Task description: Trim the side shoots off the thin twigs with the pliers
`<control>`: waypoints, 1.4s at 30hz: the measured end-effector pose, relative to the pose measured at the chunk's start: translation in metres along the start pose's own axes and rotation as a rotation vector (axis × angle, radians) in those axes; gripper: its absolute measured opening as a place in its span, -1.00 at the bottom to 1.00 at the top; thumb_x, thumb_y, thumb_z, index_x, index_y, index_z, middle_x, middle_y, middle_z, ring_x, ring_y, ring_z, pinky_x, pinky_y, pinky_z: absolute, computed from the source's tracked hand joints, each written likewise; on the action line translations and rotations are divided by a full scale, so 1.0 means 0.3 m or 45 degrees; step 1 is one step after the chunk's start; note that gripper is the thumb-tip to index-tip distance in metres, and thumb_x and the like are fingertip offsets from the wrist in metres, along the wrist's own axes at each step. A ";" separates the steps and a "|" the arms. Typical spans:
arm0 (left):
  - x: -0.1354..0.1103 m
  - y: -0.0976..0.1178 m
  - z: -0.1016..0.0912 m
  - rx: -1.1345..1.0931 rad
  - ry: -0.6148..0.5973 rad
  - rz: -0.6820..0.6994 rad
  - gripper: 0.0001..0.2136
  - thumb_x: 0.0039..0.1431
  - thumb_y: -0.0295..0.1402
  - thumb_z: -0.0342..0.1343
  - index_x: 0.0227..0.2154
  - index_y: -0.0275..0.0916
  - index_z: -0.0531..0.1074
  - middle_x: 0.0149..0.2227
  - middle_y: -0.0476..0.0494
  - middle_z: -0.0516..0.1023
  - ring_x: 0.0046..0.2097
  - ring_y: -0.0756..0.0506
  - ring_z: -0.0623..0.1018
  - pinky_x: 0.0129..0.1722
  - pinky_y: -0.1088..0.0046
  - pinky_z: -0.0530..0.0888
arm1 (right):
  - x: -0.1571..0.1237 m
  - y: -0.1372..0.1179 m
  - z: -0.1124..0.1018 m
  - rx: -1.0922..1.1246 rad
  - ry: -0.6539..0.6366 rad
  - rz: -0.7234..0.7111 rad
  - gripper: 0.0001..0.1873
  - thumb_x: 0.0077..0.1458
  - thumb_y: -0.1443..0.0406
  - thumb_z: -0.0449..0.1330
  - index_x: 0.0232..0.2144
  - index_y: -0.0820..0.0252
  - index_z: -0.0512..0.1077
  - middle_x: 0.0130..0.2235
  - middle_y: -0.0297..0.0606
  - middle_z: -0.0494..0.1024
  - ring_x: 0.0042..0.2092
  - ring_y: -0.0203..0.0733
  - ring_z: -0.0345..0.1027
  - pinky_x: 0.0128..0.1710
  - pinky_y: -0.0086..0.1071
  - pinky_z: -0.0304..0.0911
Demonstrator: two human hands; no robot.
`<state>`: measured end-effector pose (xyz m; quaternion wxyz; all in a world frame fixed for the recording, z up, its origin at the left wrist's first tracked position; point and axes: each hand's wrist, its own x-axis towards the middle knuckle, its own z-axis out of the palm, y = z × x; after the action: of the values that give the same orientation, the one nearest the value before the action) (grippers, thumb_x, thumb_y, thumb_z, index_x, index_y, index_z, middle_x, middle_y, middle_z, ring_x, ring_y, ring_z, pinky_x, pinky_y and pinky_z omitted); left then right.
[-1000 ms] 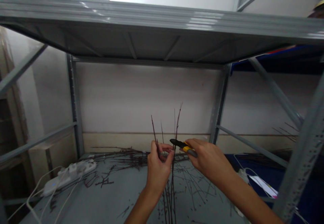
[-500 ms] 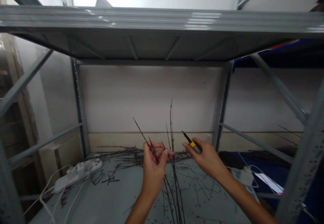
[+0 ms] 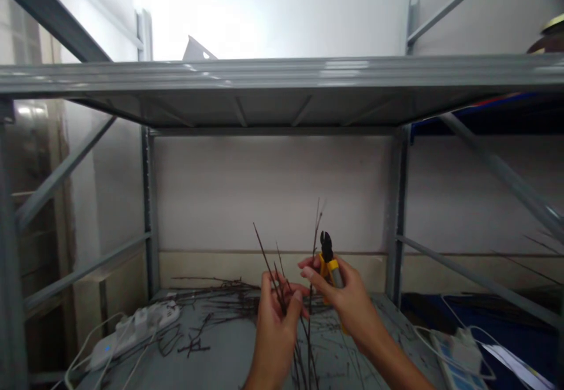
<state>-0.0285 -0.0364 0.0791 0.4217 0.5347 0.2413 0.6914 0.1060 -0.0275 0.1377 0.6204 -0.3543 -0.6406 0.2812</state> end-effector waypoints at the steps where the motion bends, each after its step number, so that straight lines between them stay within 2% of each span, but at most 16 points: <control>1: 0.001 -0.012 0.005 0.015 0.008 -0.006 -0.70 0.22 -0.12 0.22 -0.19 -0.16 0.27 -0.28 -0.11 0.57 -0.45 0.00 0.50 -0.38 0.48 0.47 | 0.030 -0.012 -0.006 -0.027 0.024 -0.033 -0.68 0.07 0.06 0.33 -0.30 0.16 0.43 -0.17 -0.15 0.64 -0.17 -0.08 0.48 -0.16 -0.30 0.35; 4: 0.004 -0.051 0.019 0.017 0.089 -0.014 -0.65 0.16 -0.05 0.25 -0.23 -0.16 0.29 -0.35 -0.08 0.57 -0.50 0.00 0.44 -0.52 0.53 0.35 | 0.103 -0.061 -0.027 -0.080 0.051 -0.090 -0.72 0.09 0.10 0.31 -0.28 0.17 0.44 -0.19 -0.13 0.64 -0.24 -0.12 0.47 -0.29 -0.33 0.31; 8: 0.008 -0.104 0.031 0.067 0.183 0.015 -0.57 -0.03 -0.16 0.43 -0.26 -0.15 0.28 -0.43 -0.01 0.55 -0.44 -0.02 0.43 -0.40 0.53 0.34 | 0.141 -0.114 -0.042 -0.086 0.016 -0.076 -0.75 0.07 0.13 0.29 -0.30 0.19 0.46 -0.27 -0.14 0.64 -0.34 -0.16 0.44 -0.38 -0.35 0.27; 10: 0.011 -0.123 0.033 0.066 0.195 0.009 -0.55 -0.06 -0.19 0.45 -0.25 -0.15 0.29 -0.45 0.02 0.52 -0.43 -0.01 0.43 -0.37 0.52 0.35 | 0.141 -0.120 -0.041 -0.114 -0.002 -0.078 -0.77 0.07 0.15 0.29 -0.32 0.19 0.47 -0.30 -0.15 0.63 -0.35 -0.17 0.44 -0.38 -0.34 0.27; 13: 0.017 -0.133 0.032 0.042 0.207 0.014 -0.58 0.00 -0.14 0.41 -0.21 -0.17 0.34 -0.41 0.00 0.49 -0.36 -0.04 0.48 -0.29 0.50 0.40 | 0.133 -0.115 -0.034 -0.184 -0.005 -0.128 -0.82 0.09 0.18 0.28 -0.33 0.17 0.48 -0.31 -0.18 0.63 -0.31 -0.15 0.46 -0.32 -0.32 0.29; 16: 0.022 -0.123 0.030 0.044 0.127 0.020 -0.66 0.10 -0.11 0.34 -0.21 -0.21 0.42 -0.30 -0.12 0.52 -0.23 -0.10 0.53 -0.16 0.45 0.44 | 0.136 -0.114 -0.036 -0.273 0.008 -0.180 -0.83 0.11 0.17 0.26 -0.32 0.15 0.49 -0.30 -0.22 0.63 -0.25 -0.12 0.47 -0.22 -0.29 0.30; 19: 0.021 -0.112 0.028 0.049 0.078 0.050 -0.70 0.15 -0.10 0.29 -0.26 -0.24 0.48 -0.27 -0.15 0.53 -0.17 -0.13 0.53 -0.10 0.45 0.44 | 0.152 -0.120 -0.056 -0.407 -0.014 -0.225 -0.80 0.15 0.13 0.23 -0.31 0.13 0.51 -0.29 -0.22 0.63 -0.22 -0.09 0.49 -0.17 -0.27 0.29; 25: 0.015 -0.121 0.015 0.050 0.119 0.057 -0.70 0.13 -0.10 0.30 -0.29 -0.25 0.51 -0.28 -0.13 0.54 -0.17 -0.12 0.53 -0.10 0.48 0.44 | 0.180 -0.115 -0.136 -0.906 -0.061 -0.348 -0.79 0.15 0.13 0.19 -0.33 0.12 0.52 -0.35 -0.22 0.61 -0.31 -0.08 0.46 -0.28 -0.27 0.23; 28: 0.018 -0.126 0.003 0.083 0.122 0.048 -0.71 0.14 -0.10 0.29 -0.28 -0.24 0.52 -0.27 -0.15 0.55 -0.15 -0.14 0.53 -0.08 0.46 0.44 | 0.182 -0.111 -0.175 -1.063 -0.062 -0.402 -0.82 0.14 0.17 0.19 -0.30 0.12 0.52 -0.34 -0.20 0.61 -0.32 -0.08 0.45 -0.31 -0.27 0.22; 32: 0.018 -0.132 0.000 0.084 0.081 0.024 -0.72 0.16 -0.11 0.29 -0.27 -0.24 0.51 -0.24 -0.16 0.55 -0.13 -0.14 0.53 -0.07 0.45 0.44 | 0.182 -0.121 -0.203 -1.156 -0.100 -0.429 -0.83 0.13 0.21 0.20 -0.27 0.14 0.54 -0.28 -0.15 0.63 -0.27 -0.04 0.47 -0.26 -0.24 0.25; 37: 0.008 -0.138 0.011 0.094 0.028 -0.004 -0.72 0.18 -0.11 0.26 -0.26 -0.24 0.48 -0.24 -0.16 0.55 -0.13 -0.14 0.54 -0.05 0.43 0.43 | 0.181 -0.144 -0.207 -1.175 -0.131 -0.435 -0.83 0.12 0.24 0.21 -0.25 0.14 0.55 -0.26 -0.13 0.64 -0.23 -0.02 0.51 -0.23 -0.23 0.29; 42: 0.001 -0.129 0.014 0.117 0.062 0.022 -0.73 0.18 -0.11 0.26 -0.26 -0.22 0.49 -0.24 -0.13 0.54 -0.12 -0.13 0.53 -0.05 0.45 0.40 | 0.179 -0.170 -0.209 -1.208 -0.152 -0.449 -0.87 0.13 0.24 0.23 -0.29 0.11 0.56 -0.29 -0.18 0.66 -0.25 -0.03 0.54 -0.27 -0.26 0.27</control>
<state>-0.0120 -0.0162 0.0502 0.3849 0.5387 0.2783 0.6959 0.1640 -0.0194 0.2150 0.3915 -0.4669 -0.7822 -0.1300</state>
